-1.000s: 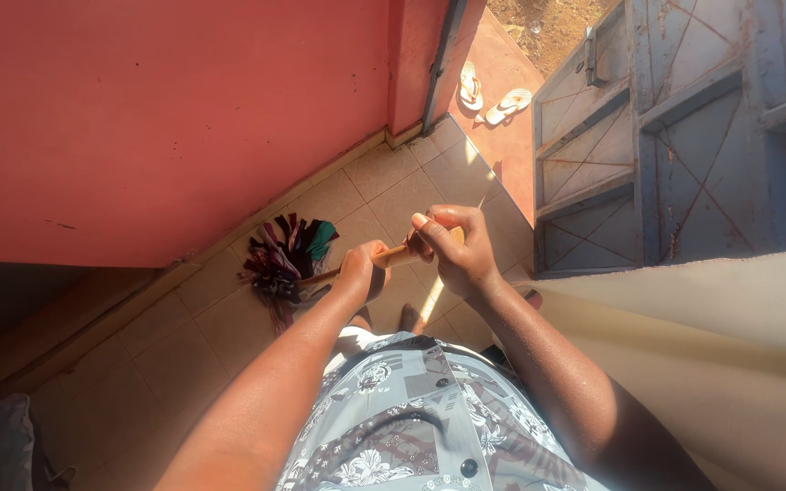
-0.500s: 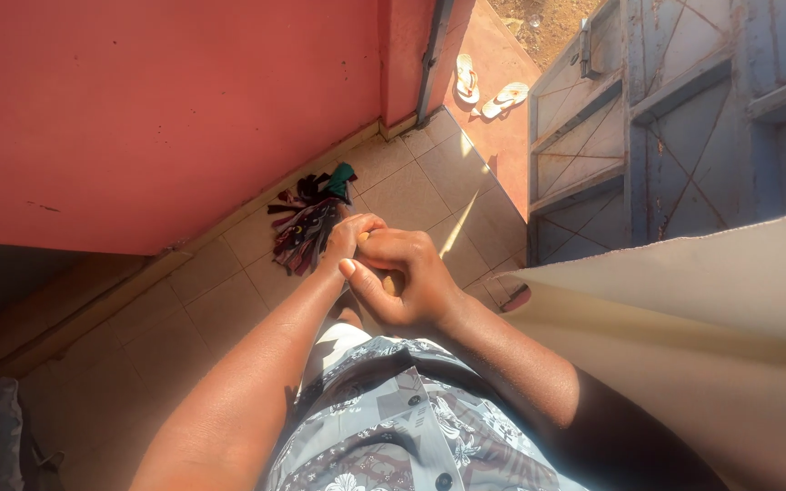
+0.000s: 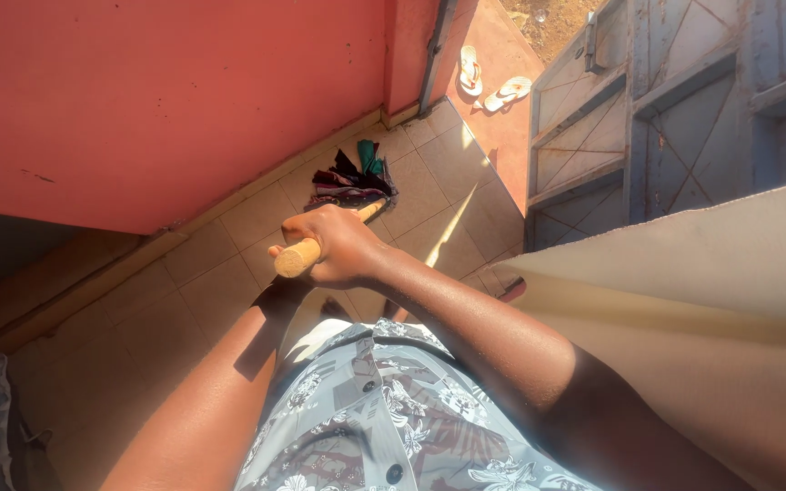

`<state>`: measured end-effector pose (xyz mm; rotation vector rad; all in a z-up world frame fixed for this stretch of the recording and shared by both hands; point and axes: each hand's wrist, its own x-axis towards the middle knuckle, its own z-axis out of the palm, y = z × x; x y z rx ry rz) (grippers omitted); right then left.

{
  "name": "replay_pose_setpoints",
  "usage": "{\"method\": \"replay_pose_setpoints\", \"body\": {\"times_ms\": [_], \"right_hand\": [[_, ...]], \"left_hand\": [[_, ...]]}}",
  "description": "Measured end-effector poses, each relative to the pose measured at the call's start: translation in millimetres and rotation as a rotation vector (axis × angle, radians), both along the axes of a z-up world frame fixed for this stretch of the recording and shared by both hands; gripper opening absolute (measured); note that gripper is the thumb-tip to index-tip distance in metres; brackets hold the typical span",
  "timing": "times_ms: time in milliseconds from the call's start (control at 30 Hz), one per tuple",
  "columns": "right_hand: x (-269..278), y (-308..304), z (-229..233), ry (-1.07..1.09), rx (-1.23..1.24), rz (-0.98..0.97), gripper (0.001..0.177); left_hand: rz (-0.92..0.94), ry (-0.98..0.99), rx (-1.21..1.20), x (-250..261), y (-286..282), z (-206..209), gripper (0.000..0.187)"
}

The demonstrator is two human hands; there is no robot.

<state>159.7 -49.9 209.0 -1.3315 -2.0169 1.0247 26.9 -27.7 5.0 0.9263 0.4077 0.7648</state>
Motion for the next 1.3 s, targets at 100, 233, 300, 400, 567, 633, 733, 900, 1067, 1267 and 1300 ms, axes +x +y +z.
{"method": "replay_pose_setpoints", "body": {"times_ms": [100,233,300,400,567,633,733,900,1067,1267,1300], "right_hand": [[-11,14,-29,0.038,0.014,-0.018,0.048],[-19,29,-67,0.148,0.127,0.013,0.020],[-22,38,-59,0.076,-0.015,-0.025,0.032],[-38,50,-61,0.089,-0.013,-0.090,0.028],[-70,73,-89,-0.004,0.003,-0.110,0.020],[-80,81,-99,-0.034,-0.009,-0.141,0.015],[-90,83,-112,-0.047,0.067,-0.124,0.017],[-93,61,-132,-0.087,-0.116,-0.113,0.021],[-67,44,-147,-0.003,-0.103,-0.038,0.027],[-54,35,-159,-0.017,-0.141,0.060,0.023],[-53,32,-160,-0.102,-0.177,0.065,0.020]], "left_hand": [[0.020,0.226,0.370,-24,4,7,0.056],[0.097,0.729,0.618,-49,13,-2,0.038],[0.014,0.936,0.272,-58,14,32,0.026],[0.151,0.652,0.025,-75,11,70,0.045],[0.287,0.400,-0.090,-98,-2,118,0.061],[0.349,0.331,-0.029,-103,-1,132,0.062],[0.493,0.328,-0.055,-106,2,137,0.064],[0.673,0.460,0.265,-99,0,137,0.051],[0.678,0.387,0.132,-80,-23,142,0.035],[0.788,0.521,0.102,-67,-57,156,0.027],[0.856,0.519,0.135,-66,-64,158,0.026]]}}
